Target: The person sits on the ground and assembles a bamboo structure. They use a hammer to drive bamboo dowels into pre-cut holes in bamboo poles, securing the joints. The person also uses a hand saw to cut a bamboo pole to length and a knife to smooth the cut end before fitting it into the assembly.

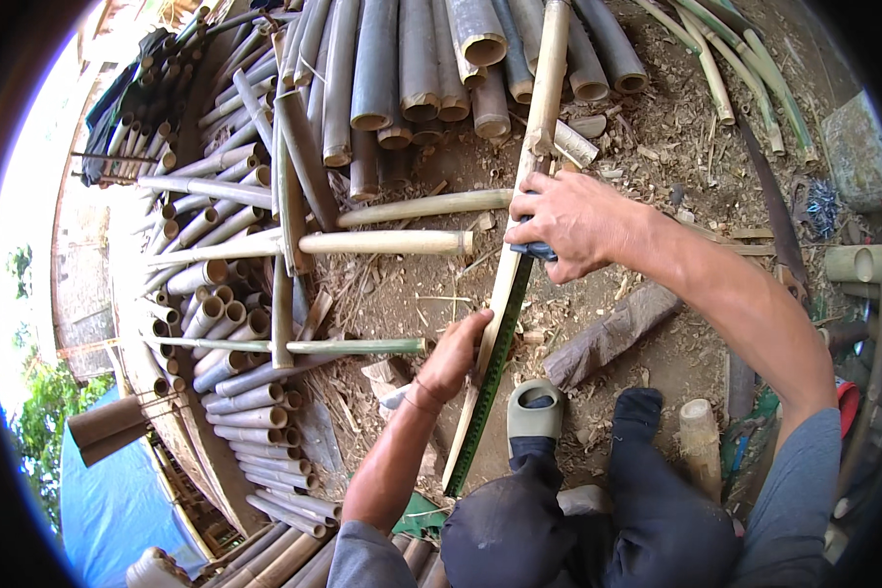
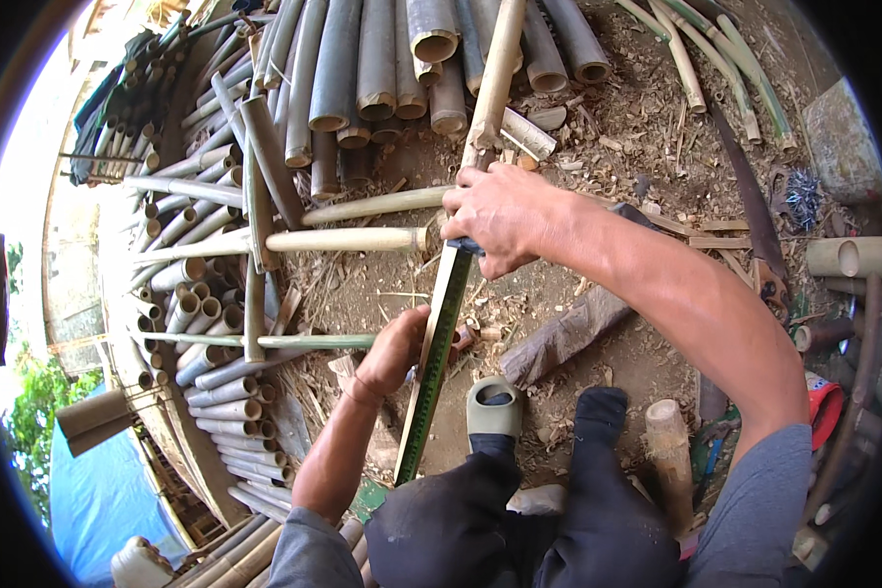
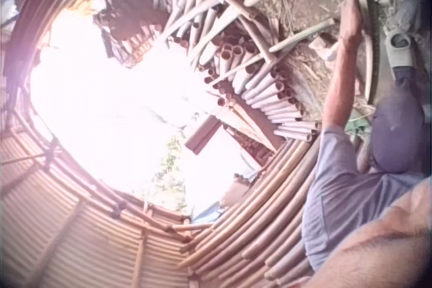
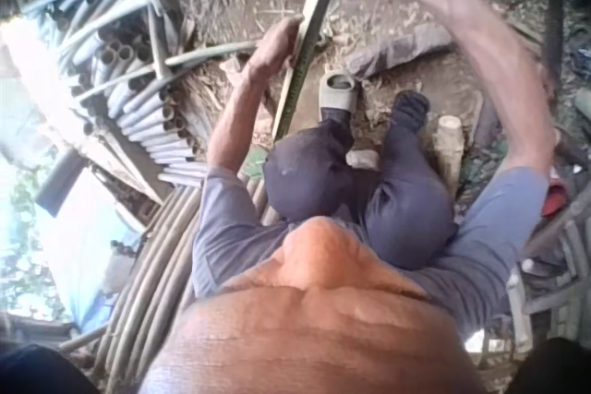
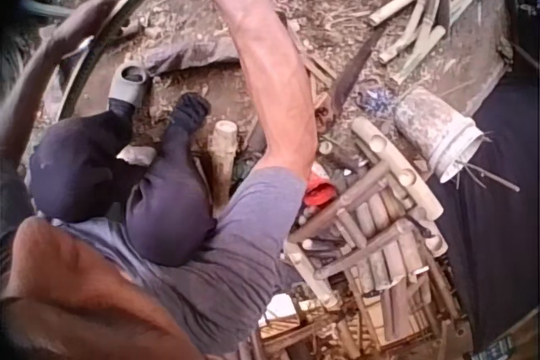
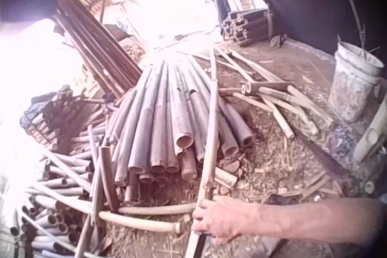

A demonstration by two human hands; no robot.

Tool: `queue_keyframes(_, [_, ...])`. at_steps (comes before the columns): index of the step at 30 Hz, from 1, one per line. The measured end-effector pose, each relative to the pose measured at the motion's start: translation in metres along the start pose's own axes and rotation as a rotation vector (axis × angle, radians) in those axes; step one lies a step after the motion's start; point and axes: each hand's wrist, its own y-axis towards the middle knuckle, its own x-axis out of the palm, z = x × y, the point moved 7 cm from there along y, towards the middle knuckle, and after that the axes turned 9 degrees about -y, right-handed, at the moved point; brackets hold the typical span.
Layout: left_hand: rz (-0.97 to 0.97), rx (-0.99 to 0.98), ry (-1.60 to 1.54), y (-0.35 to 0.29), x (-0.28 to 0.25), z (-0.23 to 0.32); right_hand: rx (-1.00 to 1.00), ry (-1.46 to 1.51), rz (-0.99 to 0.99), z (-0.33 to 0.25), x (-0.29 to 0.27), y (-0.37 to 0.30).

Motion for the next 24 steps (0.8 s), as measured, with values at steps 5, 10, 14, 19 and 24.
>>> queue_keyframes(5, [0.128,-0.007,0.120,-0.005,0.020,0.007,-0.014,0.053,-0.014,0.003,0.007,0.002])
queue_keyframes(10, [0.129,-0.070,0.118,-0.001,0.022,0.004,-0.032,0.063,0.013,0.006,0.009,0.001])
queue_keyframes(14, [0.115,-0.018,0.161,0.000,0.024,0.007,-0.035,0.070,-0.006,0.006,0.009,0.001])
queue_keyframes(19, [0.166,0.045,0.231,-0.005,0.031,0.015,-0.040,0.081,-0.004,0.006,0.010,0.001])
queue_keyframes(24, [0.186,0.426,0.777,0.002,0.009,0.003,-0.063,0.015,-0.016,-0.011,0.013,-0.008])
